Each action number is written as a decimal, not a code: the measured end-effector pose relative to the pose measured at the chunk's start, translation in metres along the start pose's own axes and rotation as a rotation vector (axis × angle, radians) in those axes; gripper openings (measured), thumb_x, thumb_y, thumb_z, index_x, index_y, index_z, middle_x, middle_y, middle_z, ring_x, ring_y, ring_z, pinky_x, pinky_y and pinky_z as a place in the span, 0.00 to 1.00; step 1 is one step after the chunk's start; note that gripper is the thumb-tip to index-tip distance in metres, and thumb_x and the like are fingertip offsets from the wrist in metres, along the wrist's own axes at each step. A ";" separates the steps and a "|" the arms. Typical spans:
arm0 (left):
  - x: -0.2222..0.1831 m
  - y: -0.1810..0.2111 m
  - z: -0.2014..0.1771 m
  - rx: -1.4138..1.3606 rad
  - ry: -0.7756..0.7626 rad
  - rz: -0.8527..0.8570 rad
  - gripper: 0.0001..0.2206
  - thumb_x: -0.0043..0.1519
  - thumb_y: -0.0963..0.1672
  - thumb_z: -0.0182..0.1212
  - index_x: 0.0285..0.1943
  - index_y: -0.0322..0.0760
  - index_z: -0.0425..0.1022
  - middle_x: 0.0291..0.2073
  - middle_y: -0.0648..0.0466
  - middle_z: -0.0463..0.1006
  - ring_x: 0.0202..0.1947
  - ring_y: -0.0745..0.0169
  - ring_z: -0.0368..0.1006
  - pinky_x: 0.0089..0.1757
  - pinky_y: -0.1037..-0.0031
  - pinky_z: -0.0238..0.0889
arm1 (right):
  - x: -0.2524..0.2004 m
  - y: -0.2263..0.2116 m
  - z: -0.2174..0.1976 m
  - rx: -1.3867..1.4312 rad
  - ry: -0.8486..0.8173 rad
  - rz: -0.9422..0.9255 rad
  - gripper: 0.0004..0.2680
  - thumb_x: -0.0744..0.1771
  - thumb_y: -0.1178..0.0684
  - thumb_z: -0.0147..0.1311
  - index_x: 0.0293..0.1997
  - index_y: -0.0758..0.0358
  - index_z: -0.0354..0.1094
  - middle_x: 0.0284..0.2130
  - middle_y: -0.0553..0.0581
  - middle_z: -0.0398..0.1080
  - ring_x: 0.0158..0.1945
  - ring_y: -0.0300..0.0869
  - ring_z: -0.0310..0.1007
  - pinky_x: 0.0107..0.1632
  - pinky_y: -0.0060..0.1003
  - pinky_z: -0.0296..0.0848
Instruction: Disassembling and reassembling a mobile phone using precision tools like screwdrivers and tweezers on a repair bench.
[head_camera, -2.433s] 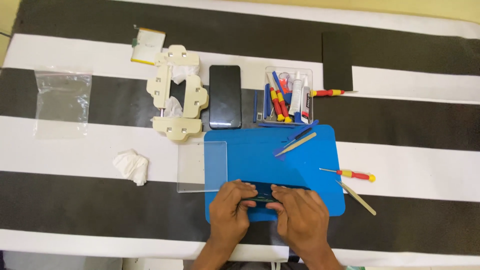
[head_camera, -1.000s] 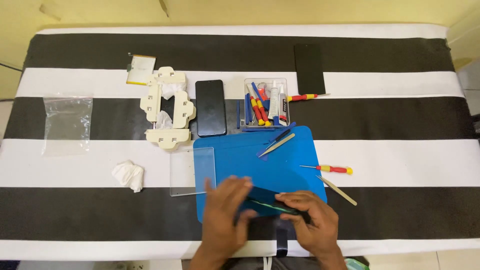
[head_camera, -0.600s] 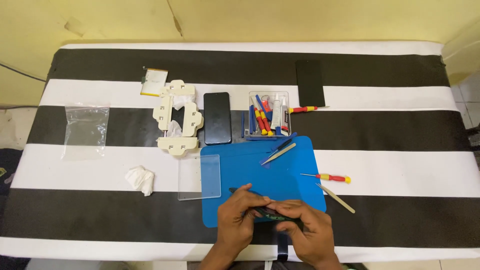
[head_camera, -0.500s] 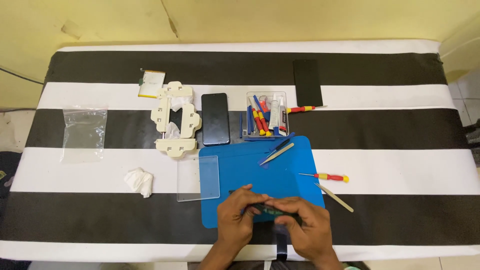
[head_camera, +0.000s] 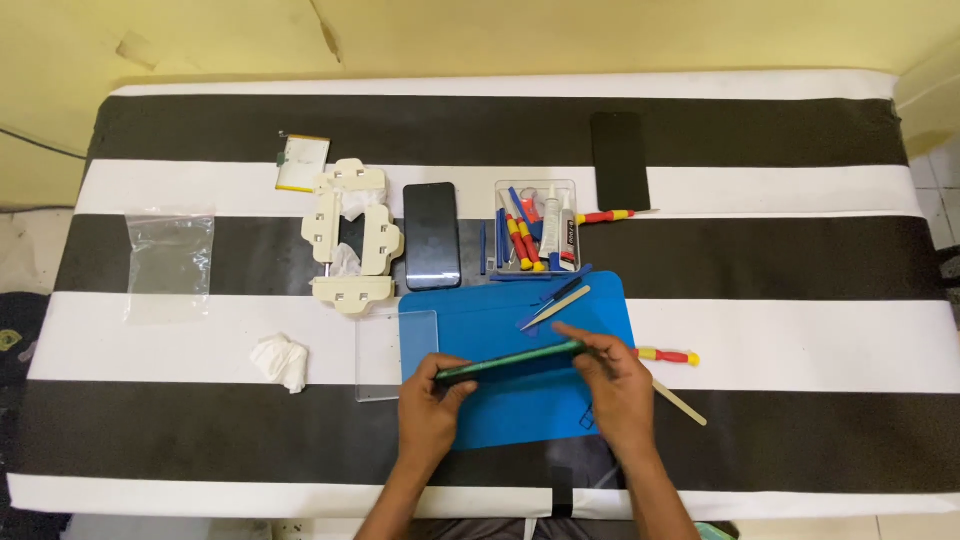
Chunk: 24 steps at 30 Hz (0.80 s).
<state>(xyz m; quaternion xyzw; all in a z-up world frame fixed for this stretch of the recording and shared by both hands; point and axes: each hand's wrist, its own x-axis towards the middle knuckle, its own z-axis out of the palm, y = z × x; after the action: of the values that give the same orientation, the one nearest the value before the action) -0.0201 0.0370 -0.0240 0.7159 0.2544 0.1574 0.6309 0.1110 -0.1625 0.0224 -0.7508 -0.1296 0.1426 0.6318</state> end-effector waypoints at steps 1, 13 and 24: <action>-0.001 0.008 0.001 0.000 0.004 -0.004 0.07 0.59 0.46 0.70 0.42 0.42 0.80 0.33 0.57 0.81 0.34 0.66 0.73 0.36 0.74 0.64 | -0.005 -0.001 -0.009 -0.001 -0.005 0.002 0.06 0.68 0.63 0.51 0.46 0.59 0.70 0.54 0.56 0.80 0.62 0.46 0.77 0.61 0.39 0.73; 0.008 0.023 0.007 0.072 0.122 0.558 0.18 0.52 0.32 0.49 0.42 0.41 0.79 0.37 0.55 0.83 0.39 0.57 0.78 0.47 0.67 0.67 | -0.048 0.047 -0.033 -1.022 -0.148 0.306 0.14 0.65 0.45 0.61 0.55 0.50 0.69 0.58 0.56 0.65 0.66 0.53 0.61 0.64 0.53 0.68; 0.016 0.036 0.002 -0.015 -0.057 0.593 0.08 0.70 0.49 0.55 0.48 0.44 0.74 0.40 0.58 0.79 0.41 0.60 0.74 0.48 0.67 0.62 | -0.047 -0.019 -0.023 -0.349 0.082 0.310 0.10 0.62 0.59 0.66 0.45 0.61 0.76 0.37 0.57 0.82 0.40 0.42 0.83 0.48 0.35 0.82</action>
<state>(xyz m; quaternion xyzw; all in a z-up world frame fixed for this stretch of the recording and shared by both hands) 0.0005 0.0421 0.0101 0.7585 0.0150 0.3166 0.5693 0.0763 -0.1977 0.0469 -0.8647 -0.0097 0.1829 0.4677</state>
